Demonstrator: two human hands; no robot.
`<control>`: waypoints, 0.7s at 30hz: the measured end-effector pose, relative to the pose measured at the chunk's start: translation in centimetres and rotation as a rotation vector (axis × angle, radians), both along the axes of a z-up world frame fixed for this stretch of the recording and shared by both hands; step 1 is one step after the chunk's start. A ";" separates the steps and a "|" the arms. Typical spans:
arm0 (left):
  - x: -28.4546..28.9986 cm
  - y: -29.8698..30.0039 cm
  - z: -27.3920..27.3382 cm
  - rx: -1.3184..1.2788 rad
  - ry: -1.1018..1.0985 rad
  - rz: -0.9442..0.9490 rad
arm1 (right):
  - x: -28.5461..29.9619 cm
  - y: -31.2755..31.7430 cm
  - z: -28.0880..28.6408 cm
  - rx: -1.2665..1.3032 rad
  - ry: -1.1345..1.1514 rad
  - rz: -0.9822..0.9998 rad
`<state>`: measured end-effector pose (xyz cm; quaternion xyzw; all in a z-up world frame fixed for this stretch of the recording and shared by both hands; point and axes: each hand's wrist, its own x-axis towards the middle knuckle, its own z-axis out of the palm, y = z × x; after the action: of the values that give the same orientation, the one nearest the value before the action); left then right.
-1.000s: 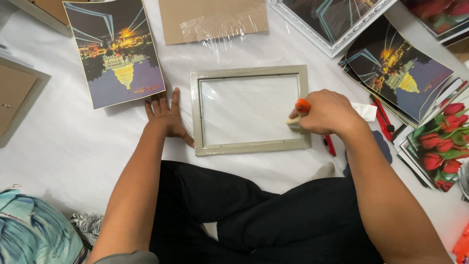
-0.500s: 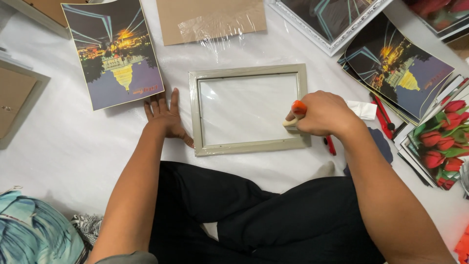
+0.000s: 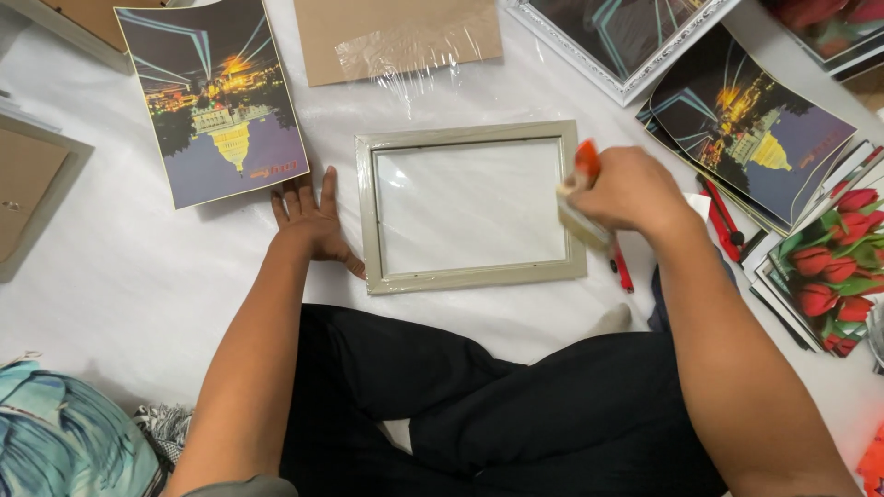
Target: Assembling a picture frame by inserting a print and applying sealant to the back with a brush
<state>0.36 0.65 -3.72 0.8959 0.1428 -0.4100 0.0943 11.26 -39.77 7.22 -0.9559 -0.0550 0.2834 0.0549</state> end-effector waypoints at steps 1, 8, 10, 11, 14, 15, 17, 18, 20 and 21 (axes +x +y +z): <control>0.0 -0.1 0.3 -0.002 -0.002 0.000 | -0.3 0.5 0.6 -0.002 -0.002 0.000; -0.2 -0.1 0.4 0.006 -0.022 -0.007 | -2.4 2.0 0.2 0.463 -0.303 -0.212; -0.3 -0.3 0.8 0.012 -0.026 -0.008 | -3.2 2.2 1.0 0.351 -0.278 -0.149; -0.3 -0.3 1.1 0.002 -0.023 -0.004 | -3.7 2.4 1.8 0.246 -0.165 -0.128; -0.2 -0.4 1.3 -0.003 -0.011 -0.002 | -3.8 2.4 3.3 0.129 -0.085 -0.116; -0.2 -0.4 1.2 0.003 -0.002 -0.007 | -3.6 2.2 3.7 0.118 -0.119 -0.127; -0.2 0.0 0.5 0.001 -0.006 -0.005 | -2.9 2.3 3.4 0.173 -0.200 -0.138; -0.1 0.0 0.1 -0.003 -0.012 -0.005 | -2.6 2.3 3.4 0.228 -0.283 -0.150; -0.2 -0.1 0.3 -0.009 -0.017 0.003 | -3.0 2.2 2.4 0.269 -0.285 -0.138; -0.2 -0.1 0.4 -0.013 -0.020 0.009 | -3.1 2.3 1.9 0.312 -0.286 -0.130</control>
<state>0.20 0.56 -3.36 0.8988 0.1431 -0.4013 0.1034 8.15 -37.47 9.17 -0.9678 -0.0439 0.1289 0.2119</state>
